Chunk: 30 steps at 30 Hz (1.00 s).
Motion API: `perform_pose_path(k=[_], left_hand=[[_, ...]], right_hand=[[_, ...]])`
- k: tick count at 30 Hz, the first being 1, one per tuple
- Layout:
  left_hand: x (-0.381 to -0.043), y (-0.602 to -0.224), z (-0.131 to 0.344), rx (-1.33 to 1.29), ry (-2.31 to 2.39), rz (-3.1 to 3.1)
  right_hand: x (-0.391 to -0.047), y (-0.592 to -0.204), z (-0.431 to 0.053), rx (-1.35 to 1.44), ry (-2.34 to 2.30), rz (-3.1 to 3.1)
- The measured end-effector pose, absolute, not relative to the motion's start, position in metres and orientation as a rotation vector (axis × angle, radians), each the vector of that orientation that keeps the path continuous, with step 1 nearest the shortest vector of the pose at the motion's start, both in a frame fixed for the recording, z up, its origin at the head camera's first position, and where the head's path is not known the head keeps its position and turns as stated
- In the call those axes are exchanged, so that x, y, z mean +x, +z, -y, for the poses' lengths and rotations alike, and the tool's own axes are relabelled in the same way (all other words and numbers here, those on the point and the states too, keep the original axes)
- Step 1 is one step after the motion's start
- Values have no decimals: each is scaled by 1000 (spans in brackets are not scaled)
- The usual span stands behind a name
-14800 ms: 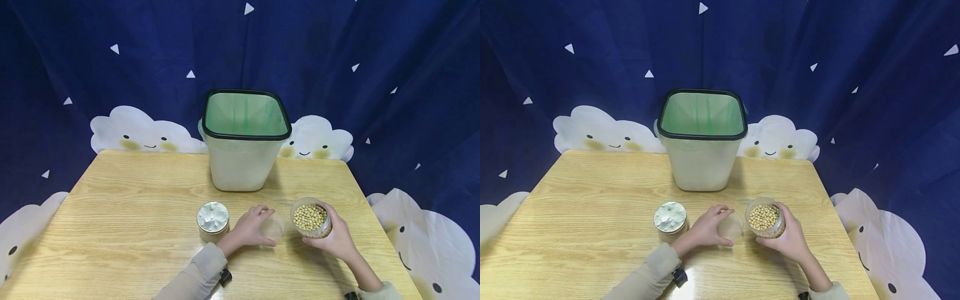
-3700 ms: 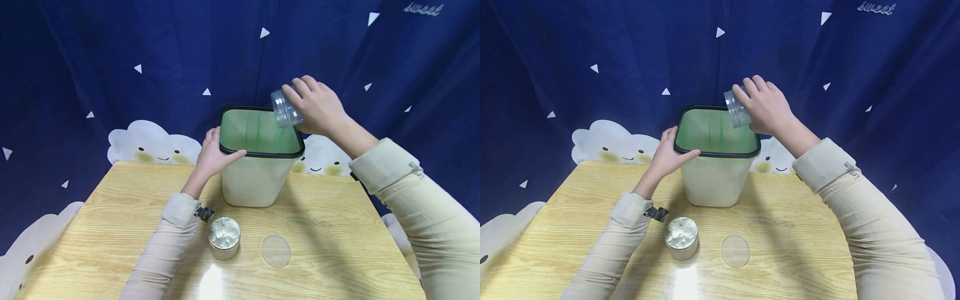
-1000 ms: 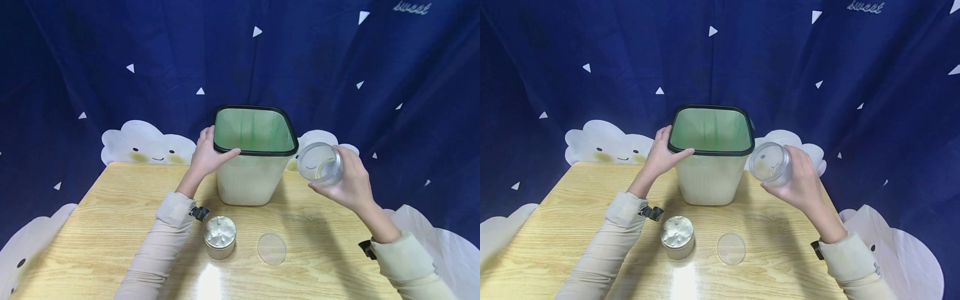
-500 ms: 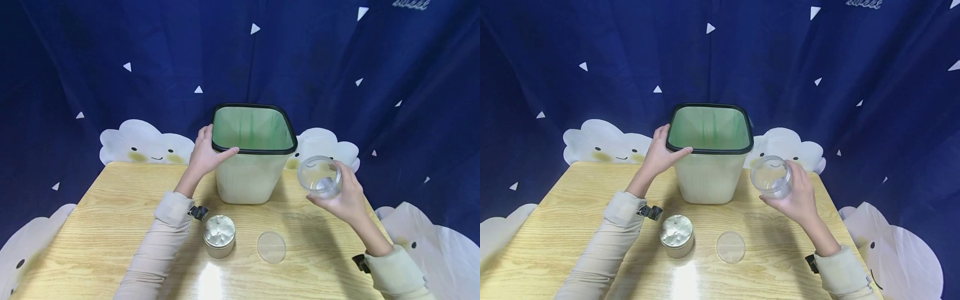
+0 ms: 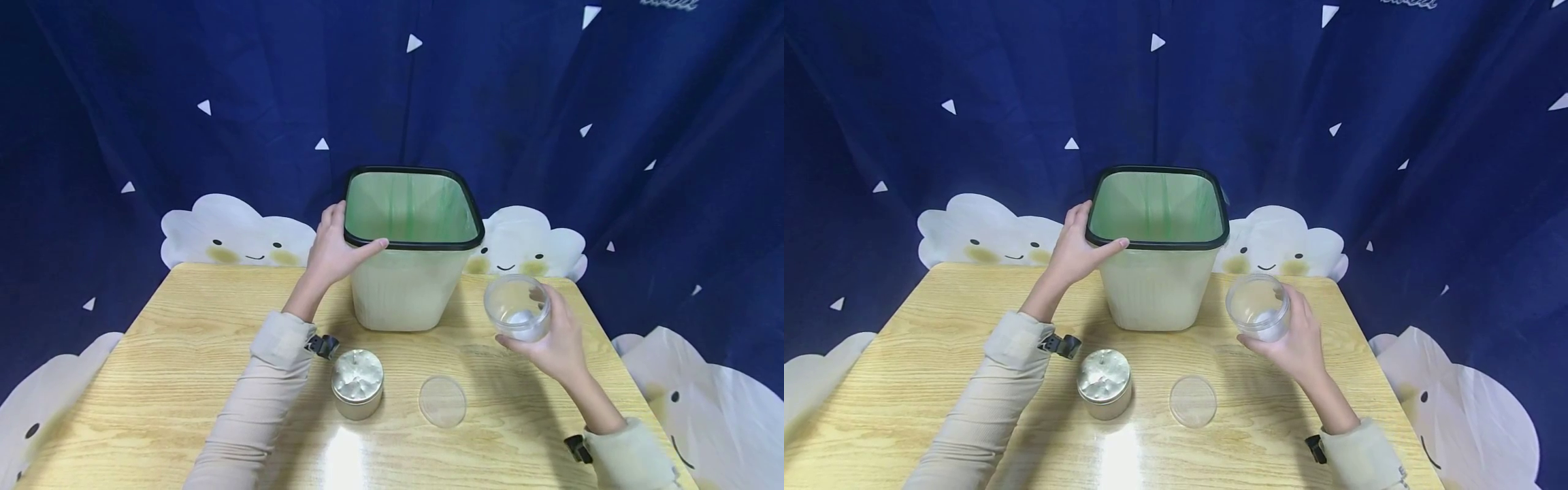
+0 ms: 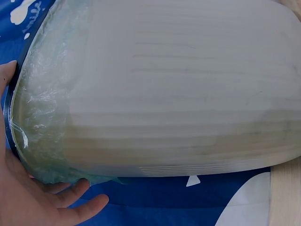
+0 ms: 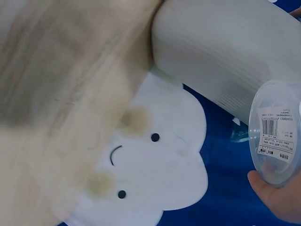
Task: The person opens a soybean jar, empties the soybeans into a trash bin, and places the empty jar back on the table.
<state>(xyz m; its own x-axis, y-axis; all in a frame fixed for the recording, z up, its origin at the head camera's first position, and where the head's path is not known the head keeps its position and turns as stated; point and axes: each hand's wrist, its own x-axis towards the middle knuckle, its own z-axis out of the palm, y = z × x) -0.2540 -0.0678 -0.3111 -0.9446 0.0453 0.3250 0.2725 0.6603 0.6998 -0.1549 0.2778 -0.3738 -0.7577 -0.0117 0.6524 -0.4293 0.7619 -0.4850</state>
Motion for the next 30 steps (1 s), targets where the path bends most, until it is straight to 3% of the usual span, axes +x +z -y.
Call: perform_pose_path(k=[30], left_hand=[[-252,-309,68,-265,-1182,2606]], right_hand=[[-145,-464,-288,70,1069,2622]])
